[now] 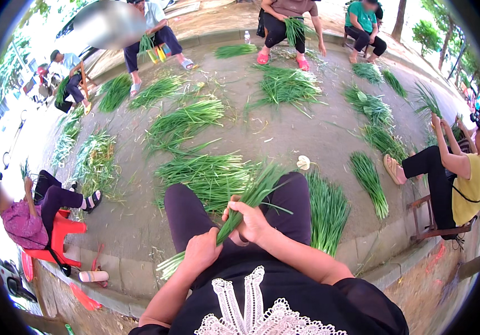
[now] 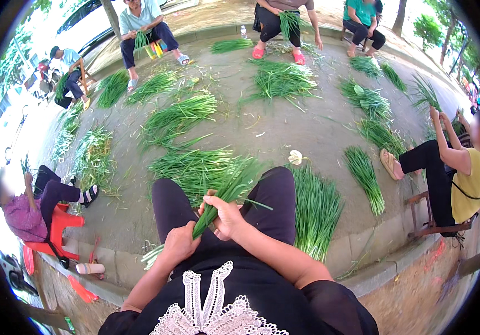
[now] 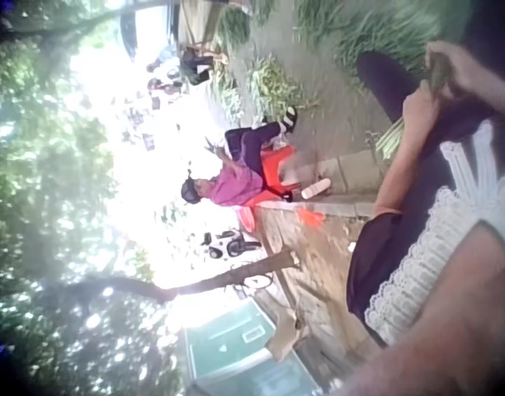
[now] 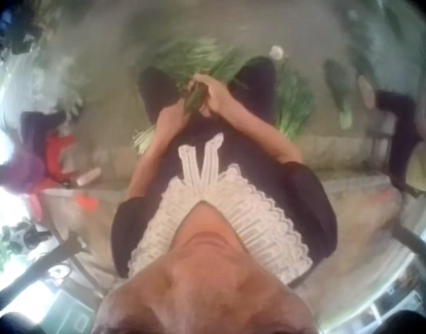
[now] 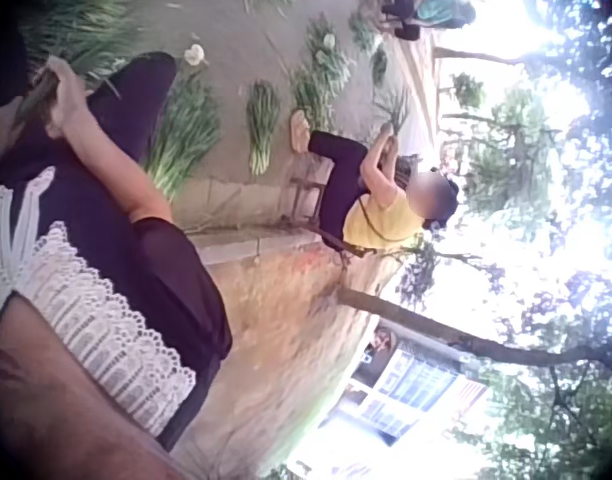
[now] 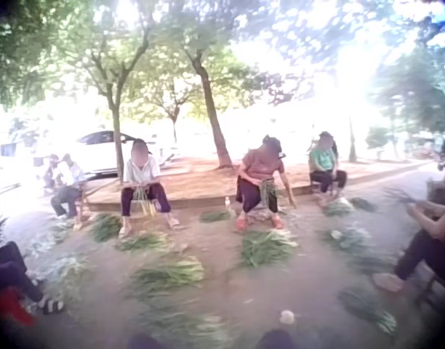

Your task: The person sorts a bunch of green onions by hand, peeling off damaged outer leaves and arranging the clean stalks into a bundle while sitting outdoors.

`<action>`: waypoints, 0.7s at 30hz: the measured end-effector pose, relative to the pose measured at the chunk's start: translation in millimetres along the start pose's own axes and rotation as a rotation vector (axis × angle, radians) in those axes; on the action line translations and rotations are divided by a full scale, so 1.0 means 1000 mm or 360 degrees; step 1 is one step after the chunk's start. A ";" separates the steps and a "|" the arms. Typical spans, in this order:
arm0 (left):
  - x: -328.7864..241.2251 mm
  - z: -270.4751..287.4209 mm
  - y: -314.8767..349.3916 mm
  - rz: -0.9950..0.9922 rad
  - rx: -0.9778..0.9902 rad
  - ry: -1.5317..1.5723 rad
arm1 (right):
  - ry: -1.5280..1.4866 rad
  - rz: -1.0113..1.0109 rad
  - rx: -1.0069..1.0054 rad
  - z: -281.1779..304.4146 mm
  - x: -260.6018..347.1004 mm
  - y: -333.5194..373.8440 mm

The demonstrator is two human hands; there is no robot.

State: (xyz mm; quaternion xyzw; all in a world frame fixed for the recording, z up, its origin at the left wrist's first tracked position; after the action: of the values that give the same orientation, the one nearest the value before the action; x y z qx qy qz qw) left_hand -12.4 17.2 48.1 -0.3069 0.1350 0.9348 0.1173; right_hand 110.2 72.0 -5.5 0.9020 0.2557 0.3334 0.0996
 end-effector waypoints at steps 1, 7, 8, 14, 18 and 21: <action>0.007 -0.005 0.003 -0.0010 0.0023 0.0102 | 0.0042 -0.0010 -0.0016 -0.001 -0.002 0.002; 0.023 -0.020 -0.008 0.0054 0.0272 0.0846 | 0.0261 -0.0034 0.0007 -0.014 -0.007 0.010; 0.019 -0.020 -0.015 0.0103 0.0322 0.0966 | 0.0321 0.0014 0.0034 -0.019 -0.005 0.013; -0.007 -0.022 -0.021 0.0462 0.0524 0.1330 | 0.0904 0.0314 0.0035 -0.020 0.010 0.022; -0.006 -0.027 -0.023 0.0076 0.0057 0.1113 | 0.0845 0.0267 -0.0112 -0.020 0.022 0.025; 0.008 -0.038 -0.022 0.0052 -0.0080 0.0983 | 0.0595 0.0457 -0.0011 -0.020 0.049 0.023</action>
State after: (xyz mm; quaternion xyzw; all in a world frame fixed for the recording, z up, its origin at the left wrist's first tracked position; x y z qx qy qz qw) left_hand 8.8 26.6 9.5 -0.5772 0.1459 0.8020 0.0480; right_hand 137.6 78.4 44.7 0.8514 0.1376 0.5061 0.0052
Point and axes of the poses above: each hand's wrist, its own y-axis away from the middle knuckle, its own z-axis out of the back of the hand, x = y × z, the point moved 4 cm from there along -y, towards the middle knuckle, and after that the axes turned 15 degrees about y, right-handed, at the moved point
